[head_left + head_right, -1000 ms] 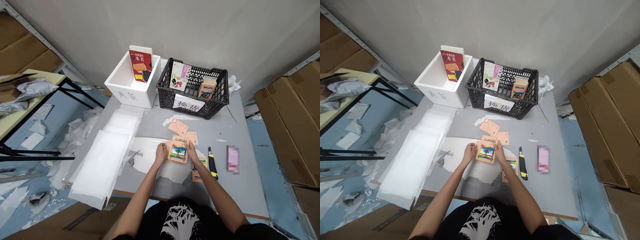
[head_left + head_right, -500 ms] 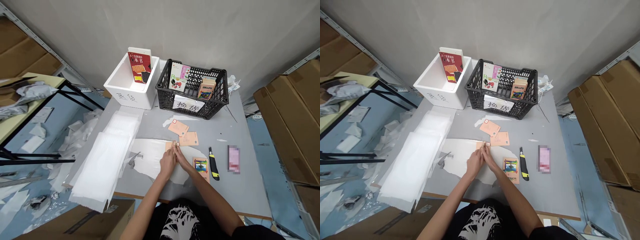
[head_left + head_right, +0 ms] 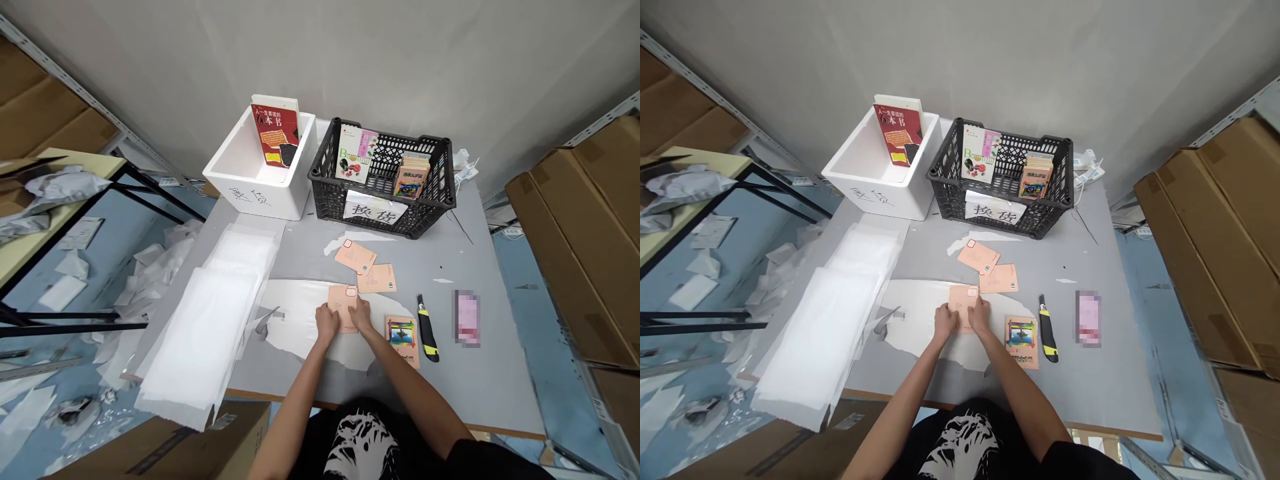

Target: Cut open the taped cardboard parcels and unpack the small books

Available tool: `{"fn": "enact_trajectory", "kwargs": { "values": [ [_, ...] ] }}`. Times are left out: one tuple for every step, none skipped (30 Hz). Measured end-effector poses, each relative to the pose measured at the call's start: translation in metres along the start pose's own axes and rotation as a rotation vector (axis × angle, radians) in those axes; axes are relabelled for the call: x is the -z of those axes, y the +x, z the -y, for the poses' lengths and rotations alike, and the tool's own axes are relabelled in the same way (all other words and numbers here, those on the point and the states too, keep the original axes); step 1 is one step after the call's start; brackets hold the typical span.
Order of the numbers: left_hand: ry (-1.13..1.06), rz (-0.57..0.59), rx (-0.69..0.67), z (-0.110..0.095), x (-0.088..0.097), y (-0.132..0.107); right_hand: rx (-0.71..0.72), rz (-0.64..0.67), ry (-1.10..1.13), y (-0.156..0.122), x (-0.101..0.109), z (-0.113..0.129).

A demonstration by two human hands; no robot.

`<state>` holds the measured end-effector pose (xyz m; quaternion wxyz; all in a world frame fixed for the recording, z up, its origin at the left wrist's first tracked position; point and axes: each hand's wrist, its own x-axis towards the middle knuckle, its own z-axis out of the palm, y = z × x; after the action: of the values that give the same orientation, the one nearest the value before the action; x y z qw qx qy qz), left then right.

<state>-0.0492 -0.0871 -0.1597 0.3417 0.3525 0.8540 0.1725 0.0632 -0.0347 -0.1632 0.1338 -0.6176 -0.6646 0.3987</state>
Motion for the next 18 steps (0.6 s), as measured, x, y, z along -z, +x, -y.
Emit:
{"fn": "enact_trajectory", "kwargs": {
  "values": [
    [-0.007, -0.011, 0.017, -0.002, -0.002, 0.002, -0.033, 0.011, 0.024, 0.002, -0.002, 0.001],
    [-0.016, -0.023, 0.033, -0.004, -0.004, 0.003, -0.064, 0.022, 0.052, 0.003, -0.004, 0.003],
    [-0.028, -0.035, 0.046, -0.005, -0.005, 0.004, -0.087, 0.034, 0.075, 0.005, -0.004, 0.004],
    [-0.042, -0.044, 0.057, -0.007, -0.006, 0.004, -0.105, 0.046, 0.099, 0.006, -0.005, 0.006],
    [-0.061, -0.05, 0.065, -0.007, -0.005, 0.005, -0.115, 0.058, 0.123, 0.007, -0.005, 0.008],
    [-0.083, -0.053, 0.07, -0.007, -0.003, 0.006, -0.117, 0.072, 0.148, 0.007, -0.006, 0.011],
    [-0.109, -0.056, 0.072, -0.006, 0.001, 0.007, -0.108, 0.087, 0.173, 0.008, -0.007, 0.015],
    [-0.138, -0.058, 0.071, -0.004, 0.007, 0.009, -0.091, 0.103, 0.199, 0.009, -0.008, 0.02],
    [-0.168, -0.061, 0.068, -0.002, 0.014, 0.011, -0.068, 0.121, 0.223, 0.01, -0.009, 0.026],
    [-0.199, -0.062, 0.063, 0.001, 0.022, 0.015, -0.041, 0.137, 0.244, 0.011, -0.01, 0.032],
    [-0.228, -0.058, 0.058, 0.004, 0.031, 0.018, -0.016, 0.151, 0.26, 0.014, -0.012, 0.038],
    [-0.253, -0.046, 0.053, 0.007, 0.039, 0.022, 0.007, 0.162, 0.27, 0.017, -0.013, 0.044],
    [-0.273, -0.03, 0.05, 0.009, 0.047, 0.027, 0.025, 0.169, 0.271, 0.02, -0.015, 0.05],
    [-0.286, -0.014, 0.049, 0.011, 0.054, 0.032, 0.039, 0.174, 0.264, 0.024, -0.016, 0.054],
    [-0.291, -0.002, 0.051, 0.012, 0.059, 0.037, 0.05, 0.177, 0.25, 0.028, -0.017, 0.057],
    [-0.288, 0.003, 0.056, 0.012, 0.064, 0.043, 0.058, 0.179, 0.226, 0.032, -0.017, 0.06],
    [-0.279, 0.0, 0.065, 0.012, 0.067, 0.049, 0.065, 0.178, 0.195, 0.036, -0.017, 0.061],
    [-0.265, -0.009, 0.077, 0.012, 0.069, 0.055, 0.071, 0.17, 0.158, 0.04, -0.016, 0.062]
  ]
}}
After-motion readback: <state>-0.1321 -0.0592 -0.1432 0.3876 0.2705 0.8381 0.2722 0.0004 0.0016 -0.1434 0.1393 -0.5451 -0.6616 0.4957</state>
